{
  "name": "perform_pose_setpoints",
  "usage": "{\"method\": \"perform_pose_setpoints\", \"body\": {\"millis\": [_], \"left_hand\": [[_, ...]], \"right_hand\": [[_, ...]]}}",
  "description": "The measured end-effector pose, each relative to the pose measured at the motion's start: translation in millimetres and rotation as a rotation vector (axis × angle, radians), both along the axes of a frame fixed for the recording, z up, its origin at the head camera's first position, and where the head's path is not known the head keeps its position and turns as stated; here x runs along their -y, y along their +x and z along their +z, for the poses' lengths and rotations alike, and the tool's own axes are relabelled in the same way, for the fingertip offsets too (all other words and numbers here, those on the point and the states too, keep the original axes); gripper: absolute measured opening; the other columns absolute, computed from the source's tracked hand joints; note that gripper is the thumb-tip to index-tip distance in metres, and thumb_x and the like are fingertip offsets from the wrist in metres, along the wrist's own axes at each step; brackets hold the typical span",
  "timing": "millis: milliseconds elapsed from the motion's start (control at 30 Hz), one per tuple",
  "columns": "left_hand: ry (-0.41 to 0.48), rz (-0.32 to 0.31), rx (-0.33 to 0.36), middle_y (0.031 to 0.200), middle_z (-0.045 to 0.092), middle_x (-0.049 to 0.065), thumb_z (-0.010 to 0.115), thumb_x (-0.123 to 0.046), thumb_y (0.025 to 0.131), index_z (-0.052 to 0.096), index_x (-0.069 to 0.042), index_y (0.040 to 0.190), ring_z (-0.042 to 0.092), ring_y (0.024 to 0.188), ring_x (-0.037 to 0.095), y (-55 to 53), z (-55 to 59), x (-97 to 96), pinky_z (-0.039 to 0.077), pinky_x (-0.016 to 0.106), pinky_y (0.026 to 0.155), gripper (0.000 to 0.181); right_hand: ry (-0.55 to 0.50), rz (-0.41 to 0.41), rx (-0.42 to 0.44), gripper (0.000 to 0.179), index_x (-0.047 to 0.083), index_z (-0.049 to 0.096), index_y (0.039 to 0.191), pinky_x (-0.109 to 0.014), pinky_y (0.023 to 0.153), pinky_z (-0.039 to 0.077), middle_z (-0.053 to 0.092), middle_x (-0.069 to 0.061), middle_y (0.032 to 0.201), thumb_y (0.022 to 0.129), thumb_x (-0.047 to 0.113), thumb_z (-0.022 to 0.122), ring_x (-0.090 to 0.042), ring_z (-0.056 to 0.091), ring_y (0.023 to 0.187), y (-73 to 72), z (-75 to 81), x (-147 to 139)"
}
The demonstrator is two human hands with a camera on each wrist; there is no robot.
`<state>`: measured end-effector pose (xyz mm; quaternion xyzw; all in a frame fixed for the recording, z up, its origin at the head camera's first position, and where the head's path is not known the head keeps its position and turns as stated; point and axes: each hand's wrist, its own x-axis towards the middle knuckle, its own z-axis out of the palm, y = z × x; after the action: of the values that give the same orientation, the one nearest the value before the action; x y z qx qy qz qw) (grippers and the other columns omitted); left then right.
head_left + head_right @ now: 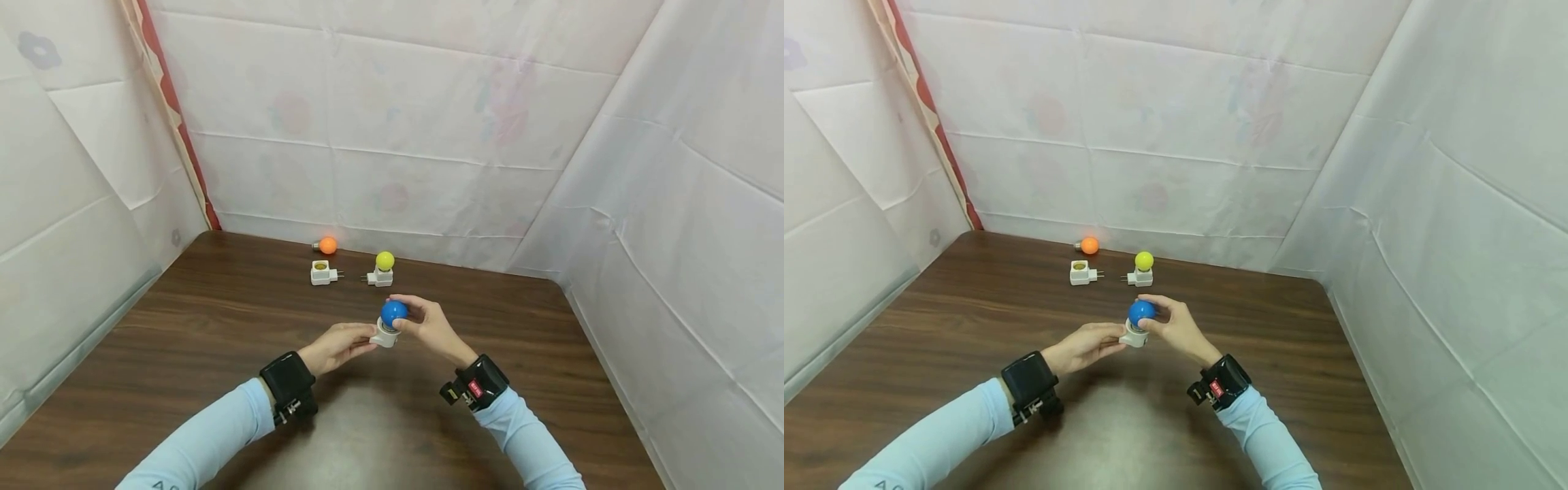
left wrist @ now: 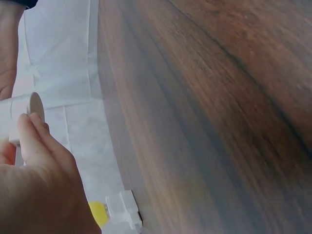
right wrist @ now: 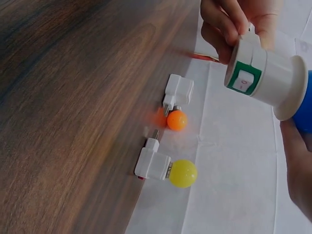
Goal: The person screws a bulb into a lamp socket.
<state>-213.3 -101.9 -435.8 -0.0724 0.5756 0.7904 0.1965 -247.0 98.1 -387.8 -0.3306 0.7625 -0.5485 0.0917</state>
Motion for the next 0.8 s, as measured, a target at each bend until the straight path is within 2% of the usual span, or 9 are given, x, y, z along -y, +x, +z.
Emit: {"method": "perform_pose_setpoints", "body": {"millis": [233, 467, 633, 733, 800], "left_hand": [[0.019, 0.06, -0.01, 0.106, 0.059, 0.011, 0.057, -0.007, 0.09, 0.047, 0.011, 0.125, 0.061, 0.089, 0.012, -0.4, 4.9, -6.2, 0.054, 0.021, 0.087, 0.041], [-0.002, 0.063, -0.031, 0.115, 0.056, 0.016, 0.056, -0.008, 0.09, 0.048, 0.01, 0.124, 0.061, 0.093, 0.014, 0.3, 6.9, -11.2, 0.053, 0.023, 0.089, 0.04], [-0.013, 0.059, -0.032, 0.112, 0.058, 0.015, 0.056, -0.006, 0.09, 0.049, 0.011, 0.123, 0.061, 0.092, 0.013, 1.4, 6.8, -10.2, 0.053, 0.024, 0.089, 0.038], [-0.021, 0.039, -0.032, 0.11, 0.059, 0.014, 0.056, -0.006, 0.089, 0.049, 0.012, 0.123, 0.061, 0.091, 0.013, 1.3, 6.2, -9.1, 0.054, 0.024, 0.089, 0.039], [-0.026, 0.022, -0.032, 0.11, 0.058, 0.013, 0.056, -0.006, 0.089, 0.049, 0.012, 0.123, 0.061, 0.091, 0.013, 1.0, 5.5, -8.5, 0.054, 0.025, 0.089, 0.039]], "right_hand": [[-0.049, -0.189, -0.045, 0.045, 0.003, 0.057, 0.12, -0.038, 0.088, 0.055, 0.058, -0.017, 0.118, 0.078, 0.012, 0.072, -0.031, 0.059, 0.105, 13.3, 11.0, 4.4], [-0.052, -0.252, -0.136, 0.046, -0.004, 0.056, 0.116, -0.036, 0.088, 0.055, 0.058, -0.018, 0.114, 0.076, 0.01, 0.074, -0.029, 0.058, 0.106, 23.9, 17.4, 6.9], [-0.043, -0.215, -0.131, 0.045, -0.001, 0.055, 0.118, -0.041, 0.091, 0.053, 0.055, -0.019, 0.118, 0.078, 0.008, 0.072, -0.031, 0.056, 0.108, 24.6, 18.1, 5.6], [-0.043, -0.108, -0.131, 0.046, -0.002, 0.05, 0.125, -0.047, 0.096, 0.049, 0.049, -0.021, 0.126, 0.082, 0.004, 0.066, -0.034, 0.051, 0.114, 22.7, 17.0, 2.7], [-0.044, -0.008, -0.123, 0.046, -0.004, 0.045, 0.129, -0.05, 0.099, 0.045, 0.044, -0.022, 0.132, 0.087, 0.0, 0.06, -0.035, 0.046, 0.119, 19.6, 15.3, -0.1]]}}
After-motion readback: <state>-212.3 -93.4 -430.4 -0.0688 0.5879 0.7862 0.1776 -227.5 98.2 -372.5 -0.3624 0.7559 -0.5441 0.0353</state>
